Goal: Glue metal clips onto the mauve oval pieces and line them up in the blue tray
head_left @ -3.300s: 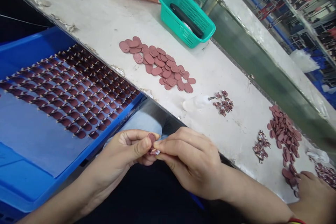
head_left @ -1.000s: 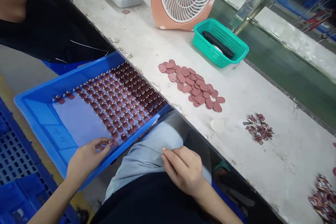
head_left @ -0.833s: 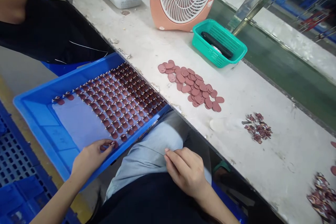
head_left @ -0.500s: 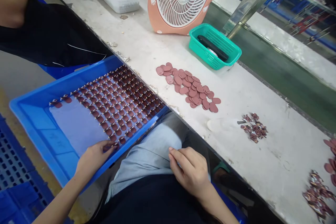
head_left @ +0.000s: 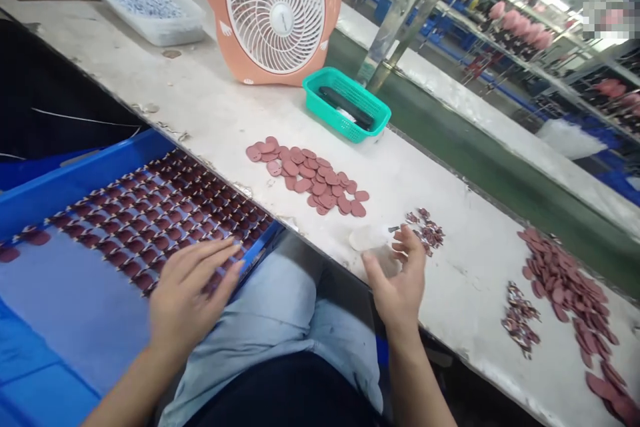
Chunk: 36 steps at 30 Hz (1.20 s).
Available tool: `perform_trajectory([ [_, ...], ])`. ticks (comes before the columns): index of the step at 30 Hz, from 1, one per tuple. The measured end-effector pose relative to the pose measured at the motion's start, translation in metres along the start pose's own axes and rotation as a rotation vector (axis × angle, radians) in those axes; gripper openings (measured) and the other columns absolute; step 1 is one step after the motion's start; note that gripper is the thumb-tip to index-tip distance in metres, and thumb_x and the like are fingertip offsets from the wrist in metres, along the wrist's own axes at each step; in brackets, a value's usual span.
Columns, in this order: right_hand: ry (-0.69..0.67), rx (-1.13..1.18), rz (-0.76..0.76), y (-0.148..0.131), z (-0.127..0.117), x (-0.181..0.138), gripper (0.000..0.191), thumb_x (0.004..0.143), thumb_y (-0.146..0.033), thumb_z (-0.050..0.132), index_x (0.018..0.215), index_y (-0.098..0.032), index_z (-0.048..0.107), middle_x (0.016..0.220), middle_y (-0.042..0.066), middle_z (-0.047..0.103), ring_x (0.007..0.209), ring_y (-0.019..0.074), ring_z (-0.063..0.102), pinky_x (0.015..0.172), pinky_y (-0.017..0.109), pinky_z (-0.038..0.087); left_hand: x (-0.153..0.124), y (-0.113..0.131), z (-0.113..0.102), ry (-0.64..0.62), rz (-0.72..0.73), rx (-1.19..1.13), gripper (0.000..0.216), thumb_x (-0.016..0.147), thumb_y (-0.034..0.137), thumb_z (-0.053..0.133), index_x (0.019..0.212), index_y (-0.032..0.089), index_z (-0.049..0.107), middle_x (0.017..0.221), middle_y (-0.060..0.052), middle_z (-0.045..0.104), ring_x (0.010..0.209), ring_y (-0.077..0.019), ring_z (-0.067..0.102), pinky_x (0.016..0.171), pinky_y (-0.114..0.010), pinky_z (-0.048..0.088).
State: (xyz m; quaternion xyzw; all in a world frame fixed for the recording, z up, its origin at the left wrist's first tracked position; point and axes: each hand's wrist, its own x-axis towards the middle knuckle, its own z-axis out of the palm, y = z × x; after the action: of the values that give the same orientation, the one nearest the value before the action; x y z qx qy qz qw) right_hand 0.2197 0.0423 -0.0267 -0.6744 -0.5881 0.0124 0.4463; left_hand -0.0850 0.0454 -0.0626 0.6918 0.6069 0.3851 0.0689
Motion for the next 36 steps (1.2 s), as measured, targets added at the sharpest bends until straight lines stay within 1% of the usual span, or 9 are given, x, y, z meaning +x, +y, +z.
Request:
perform_trajectory([
  [5,-0.219,-0.016,0.129,-0.012,0.008,0.017,0.057,0.083,-0.053,0.069,0.129,-0.020,0.057,0.128,0.014,0.060,0.119,0.0326,0.049,0.101,0.052,0.042,0.070,0.048,0.046,-0.081,0.451,0.057,0.042,0.091,0.041,0.067,0.126,0.018,0.069,0.130,-0.016,0.070,0.118,-0.0352,0.062,0.100,-0.049,0.046],
  [10,-0.229,0.139,0.185,-0.015,0.009,0.020,0.038,0.089,-0.049,0.065,0.113,-0.020,0.064,0.111,0.010,0.068,0.104,0.0269,0.061,0.095,0.044,0.046,0.093,0.069,0.064,-0.194,0.587,0.093,0.072,0.081,0.066,0.067,0.135,0.018,0.063,0.151,-0.019,0.053,0.133,-0.0407,0.050,0.115,-0.057,0.020],
  [13,-0.201,0.222,0.215,-0.014,0.005,0.013,0.035,0.088,-0.046,0.067,0.111,-0.020,0.063,0.108,0.008,0.069,0.100,0.0241,0.064,0.091,0.040,0.048,0.084,0.070,0.065,-0.183,0.659,0.033,0.061,0.081,0.062,0.070,0.128,0.023,0.068,0.146,-0.014,0.060,0.129,-0.0352,0.055,0.119,-0.050,0.011],
  [17,-0.174,0.360,0.270,-0.019,0.000,0.000,0.026,0.090,-0.042,0.064,0.103,-0.021,0.058,0.092,0.003,0.064,0.078,0.0173,0.063,0.073,0.032,0.052,0.063,0.066,0.067,-0.068,0.735,-0.105,0.021,0.094,0.023,0.067,0.113,0.028,0.073,0.113,0.000,0.080,0.105,-0.0216,0.068,0.117,-0.041,0.018],
  [21,-0.318,0.538,0.398,-0.037,0.000,-0.010,0.025,0.090,-0.042,0.066,0.093,-0.021,0.055,0.074,-0.002,0.058,0.059,0.0116,0.055,0.051,0.024,0.047,0.040,0.068,0.062,0.073,0.748,-0.195,0.023,0.095,0.012,0.063,0.104,0.030,0.074,0.091,0.007,0.082,0.086,-0.0153,0.069,0.111,-0.036,0.030],
  [25,-0.548,0.959,0.786,-0.052,0.001,-0.020,0.039,0.079,-0.047,0.080,0.096,-0.020,0.057,0.072,-0.002,0.061,0.058,0.0110,0.057,0.043,0.017,0.043,0.024,0.078,0.045,0.199,0.703,-0.213,0.027,0.088,0.009,0.071,0.101,0.033,0.075,0.072,0.011,0.077,0.068,-0.0133,0.063,0.105,-0.033,0.037],
  [29,-0.657,1.324,1.049,-0.057,0.001,-0.029,0.049,0.070,-0.040,0.088,0.102,-0.021,0.056,0.068,-0.004,0.061,0.055,0.0073,0.055,0.044,0.013,0.040,0.018,0.085,0.026,0.231,0.668,-0.218,0.023,0.087,0.012,0.073,0.098,0.032,0.075,0.068,0.011,0.075,0.069,-0.0132,0.060,0.108,-0.033,0.036],
  [33,-0.681,1.452,1.082,-0.059,0.001,-0.033,0.047,0.071,-0.034,0.088,0.102,-0.023,0.055,0.070,-0.005,0.063,0.054,0.0057,0.055,0.045,0.012,0.039,0.013,0.083,0.016,0.122,0.648,-0.333,0.027,0.087,0.012,0.074,0.107,0.030,0.076,0.085,0.008,0.078,0.081,-0.0129,0.062,0.115,-0.030,0.030],
  [36,-0.660,1.390,0.967,-0.062,-0.001,-0.032,0.045,0.073,-0.031,0.086,0.101,-0.023,0.052,0.067,-0.005,0.062,0.051,0.0063,0.054,0.043,0.013,0.035,0.006,0.082,0.016,-0.053,0.326,-0.706,0.031,0.089,0.032,0.073,0.121,0.033,0.072,0.108,-0.001,0.074,0.099,-0.0173,0.064,0.103,-0.032,0.044],
])
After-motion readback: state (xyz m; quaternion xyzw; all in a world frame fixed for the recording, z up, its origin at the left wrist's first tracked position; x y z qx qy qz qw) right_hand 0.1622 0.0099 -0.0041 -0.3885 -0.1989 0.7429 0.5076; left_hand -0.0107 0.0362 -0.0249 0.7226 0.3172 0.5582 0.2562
